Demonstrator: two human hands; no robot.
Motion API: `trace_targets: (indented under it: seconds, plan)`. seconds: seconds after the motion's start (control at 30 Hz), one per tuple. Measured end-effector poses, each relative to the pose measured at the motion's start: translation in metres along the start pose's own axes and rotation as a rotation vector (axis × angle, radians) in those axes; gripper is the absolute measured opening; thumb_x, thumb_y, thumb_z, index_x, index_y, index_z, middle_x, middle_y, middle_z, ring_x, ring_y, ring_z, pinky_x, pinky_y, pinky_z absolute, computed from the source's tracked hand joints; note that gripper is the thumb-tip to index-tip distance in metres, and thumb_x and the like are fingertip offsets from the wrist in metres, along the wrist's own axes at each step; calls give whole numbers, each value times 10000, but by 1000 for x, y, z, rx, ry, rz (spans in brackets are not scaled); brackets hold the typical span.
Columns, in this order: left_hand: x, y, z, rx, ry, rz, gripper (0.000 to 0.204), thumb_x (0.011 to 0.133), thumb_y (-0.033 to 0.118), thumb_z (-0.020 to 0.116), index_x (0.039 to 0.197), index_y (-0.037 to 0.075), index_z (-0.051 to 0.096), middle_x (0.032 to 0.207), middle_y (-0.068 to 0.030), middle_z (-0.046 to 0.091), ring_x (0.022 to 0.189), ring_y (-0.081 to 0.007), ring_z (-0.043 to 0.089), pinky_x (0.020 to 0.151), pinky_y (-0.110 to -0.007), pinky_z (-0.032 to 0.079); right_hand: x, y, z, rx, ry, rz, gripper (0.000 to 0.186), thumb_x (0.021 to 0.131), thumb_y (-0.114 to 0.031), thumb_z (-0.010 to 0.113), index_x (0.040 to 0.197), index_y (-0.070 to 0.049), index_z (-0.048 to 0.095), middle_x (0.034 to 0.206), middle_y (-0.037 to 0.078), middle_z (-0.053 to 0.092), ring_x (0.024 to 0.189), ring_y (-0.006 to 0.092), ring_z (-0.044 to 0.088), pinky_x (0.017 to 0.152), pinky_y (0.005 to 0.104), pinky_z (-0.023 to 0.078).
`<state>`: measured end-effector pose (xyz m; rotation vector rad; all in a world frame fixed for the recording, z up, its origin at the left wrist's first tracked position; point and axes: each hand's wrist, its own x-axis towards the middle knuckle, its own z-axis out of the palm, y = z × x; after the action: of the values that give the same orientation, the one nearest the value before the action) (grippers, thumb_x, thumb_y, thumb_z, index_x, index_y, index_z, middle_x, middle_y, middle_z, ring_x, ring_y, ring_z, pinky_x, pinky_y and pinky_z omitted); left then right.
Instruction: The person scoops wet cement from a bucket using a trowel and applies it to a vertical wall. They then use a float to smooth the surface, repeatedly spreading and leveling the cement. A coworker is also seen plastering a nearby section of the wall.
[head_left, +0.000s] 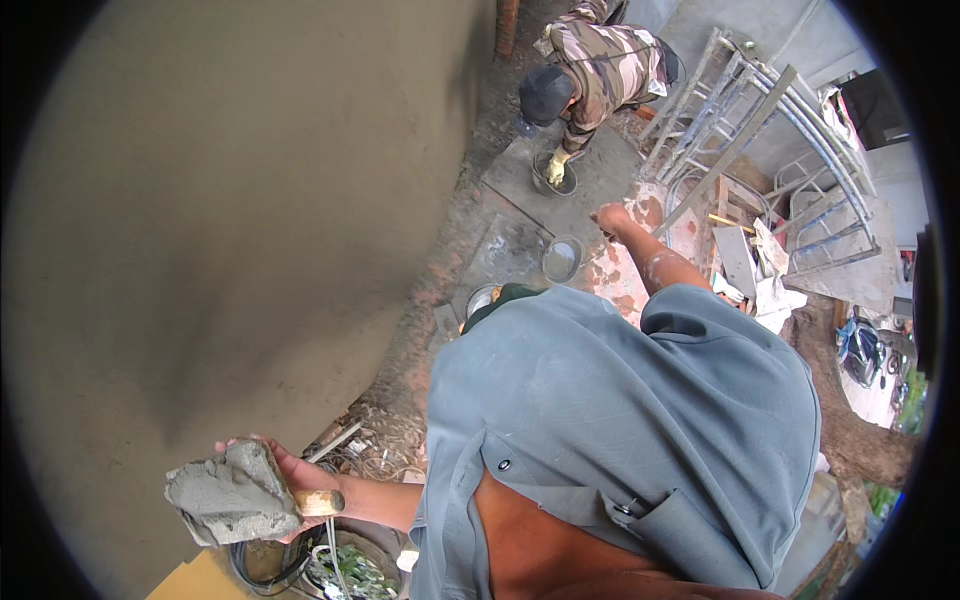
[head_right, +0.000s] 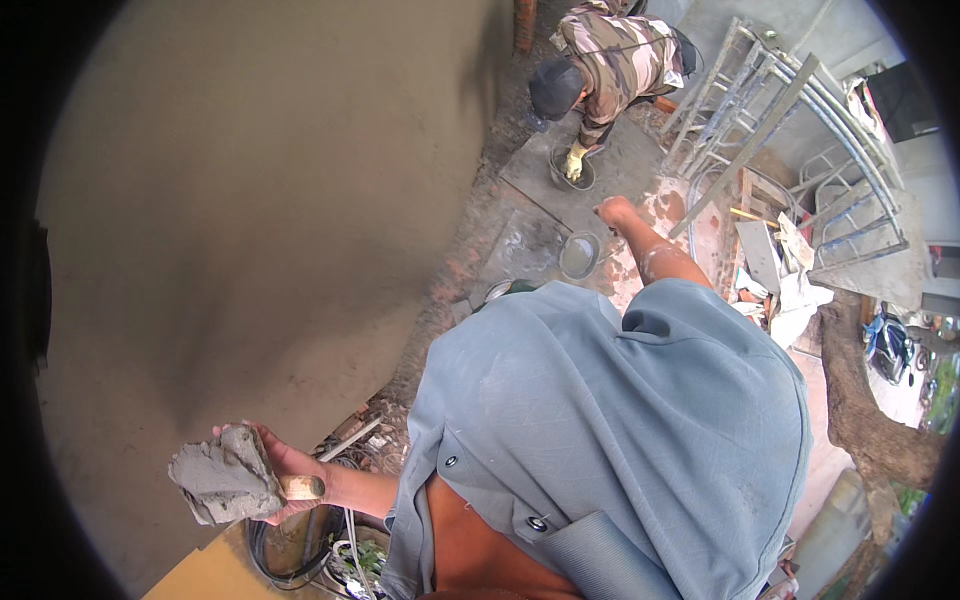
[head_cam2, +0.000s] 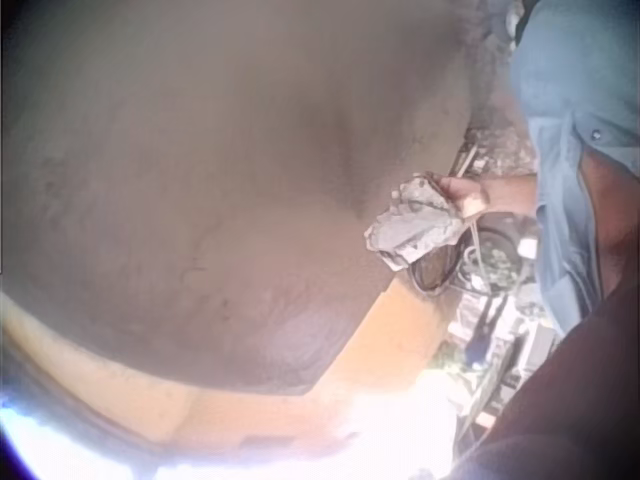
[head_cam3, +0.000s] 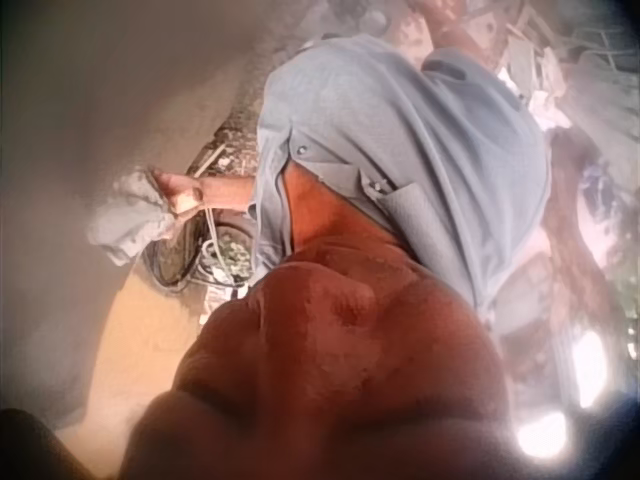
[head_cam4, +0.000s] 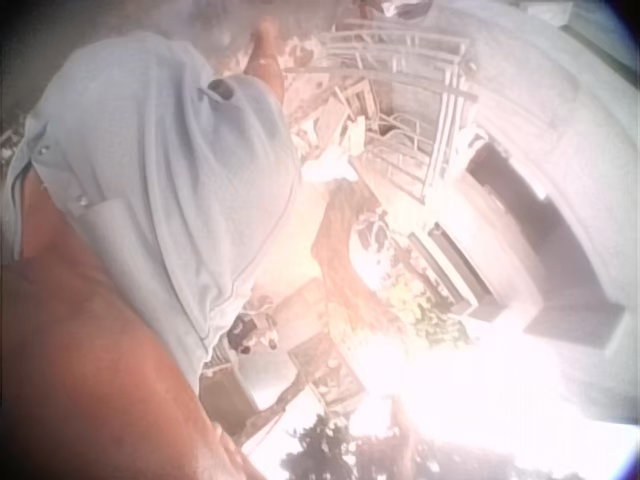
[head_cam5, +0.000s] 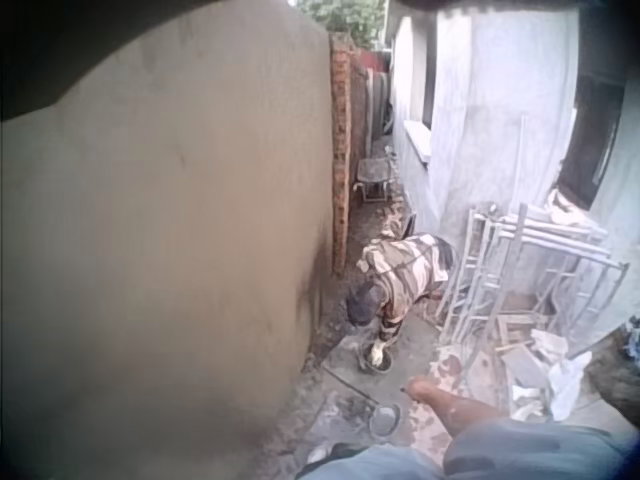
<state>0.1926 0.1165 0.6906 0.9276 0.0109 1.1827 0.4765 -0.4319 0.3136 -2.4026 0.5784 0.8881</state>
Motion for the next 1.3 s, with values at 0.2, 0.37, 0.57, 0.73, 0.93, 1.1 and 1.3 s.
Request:
trace_targets:
  seconds: [0.2,0.37,0.57,0.73,0.93,1.1,1.3]
  plan:
    - [16,-3,-24,222,56,155,1133,669,569,845,1577,139,320,1621,-249,263,1484,-433,285,1194,-583,227,31,-25,-1,-216,67,-185,528,954,-441,566,1005,61,721,910,239,730,785,354,740,741,451,595]
    - [26,2,-55,188,101,205,977,739,472,801,1559,159,370,1637,-199,258,1506,-434,234,1207,-613,180,23,-45,-5,-97,219,-119,534,935,-456,595,1052,49,719,1060,252,716,1011,367,710,884,458,561]
    - [31,14,-71,254,123,294,862,821,453,744,1548,155,387,1634,-184,266,1504,-438,216,1224,-646,118,5,-43,-17,112,289,59,781,825,-535,733,1314,56,587,1298,268,636,1238,393,605,1034,430,488]
    - [35,15,-70,107,259,268,746,746,340,789,1395,68,540,1568,-226,328,1494,-441,174,1226,-674,57,9,-28,-19,121,364,69,994,770,-579,778,1427,93,454,1388,304,564,1312,410,547,1080,427,457]
    - [36,15,-71,154,251,273,757,729,360,815,1376,67,555,1546,-226,358,1476,-449,200,1221,-679,79,10,-15,-17,120,348,135,1053,755,-589,793,1468,80,402,1412,300,546,1324,403,539,1080,434,458]
    - [34,18,-70,164,213,266,745,723,370,831,1362,88,571,1528,-207,389,1456,-439,242,1215,-675,111,8,-11,-16,130,335,137,1066,756,-604,790,1477,73,393,1437,282,532,1345,397,519,1099,427,444]
    - [34,20,-71,141,233,232,737,726,370,834,1358,93,574,1525,-203,390,1442,-436,266,1210,-669,136,11,-7,-16,162,331,147,1073,756,-612,791,1493,53,384,1454,272,521,1361,388,504,1115,426,428]
